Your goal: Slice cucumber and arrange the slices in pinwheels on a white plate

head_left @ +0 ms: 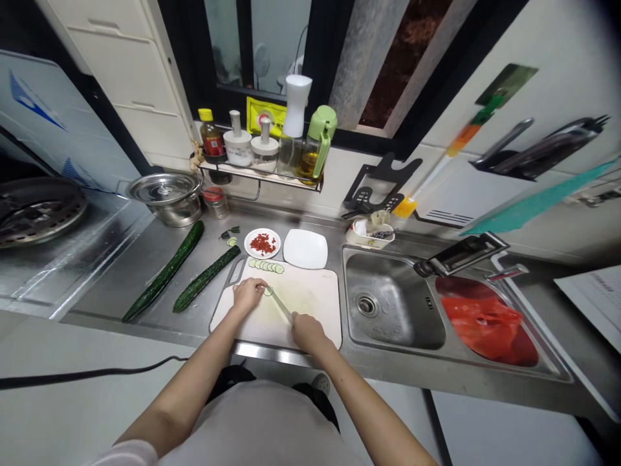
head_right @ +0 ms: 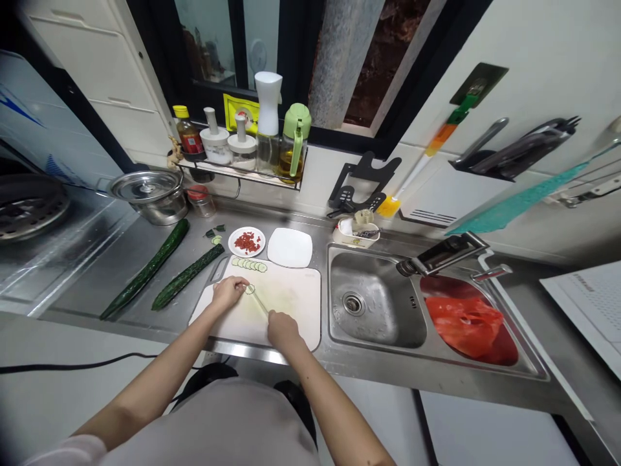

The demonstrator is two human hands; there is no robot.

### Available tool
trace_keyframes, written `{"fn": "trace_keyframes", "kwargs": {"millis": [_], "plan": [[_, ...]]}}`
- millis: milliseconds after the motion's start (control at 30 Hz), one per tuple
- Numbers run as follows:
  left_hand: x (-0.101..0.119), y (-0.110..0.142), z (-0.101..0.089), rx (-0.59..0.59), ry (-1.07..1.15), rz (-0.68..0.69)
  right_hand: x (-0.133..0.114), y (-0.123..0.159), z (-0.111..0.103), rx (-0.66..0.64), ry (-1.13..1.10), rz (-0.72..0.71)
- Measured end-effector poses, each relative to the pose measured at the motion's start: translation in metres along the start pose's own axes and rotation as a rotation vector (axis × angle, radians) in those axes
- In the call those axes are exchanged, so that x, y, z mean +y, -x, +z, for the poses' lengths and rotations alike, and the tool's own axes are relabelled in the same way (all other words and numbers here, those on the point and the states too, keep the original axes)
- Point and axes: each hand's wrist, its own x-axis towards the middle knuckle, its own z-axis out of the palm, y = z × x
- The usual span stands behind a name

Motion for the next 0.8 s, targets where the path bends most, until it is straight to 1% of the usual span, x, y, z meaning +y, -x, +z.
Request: {"fn": "trace_keyframes", "kwargs": {"millis": [367,633,800], "plan": [[0.004,0.003,-0.002,0.012,-0.034,0.002,-0.001,0.002,-0.001,0.0,-0.021,0.002],[0.01,0.007,0.002,0.003,-0.083,-0.013,0.002,0.011,0.006,0.01,-0.023,0.018],[0.011,0.007,0.004,0.001,-0.052,-0.023,0.001,0.008,0.003,0.004,-0.024,0.011]]}}
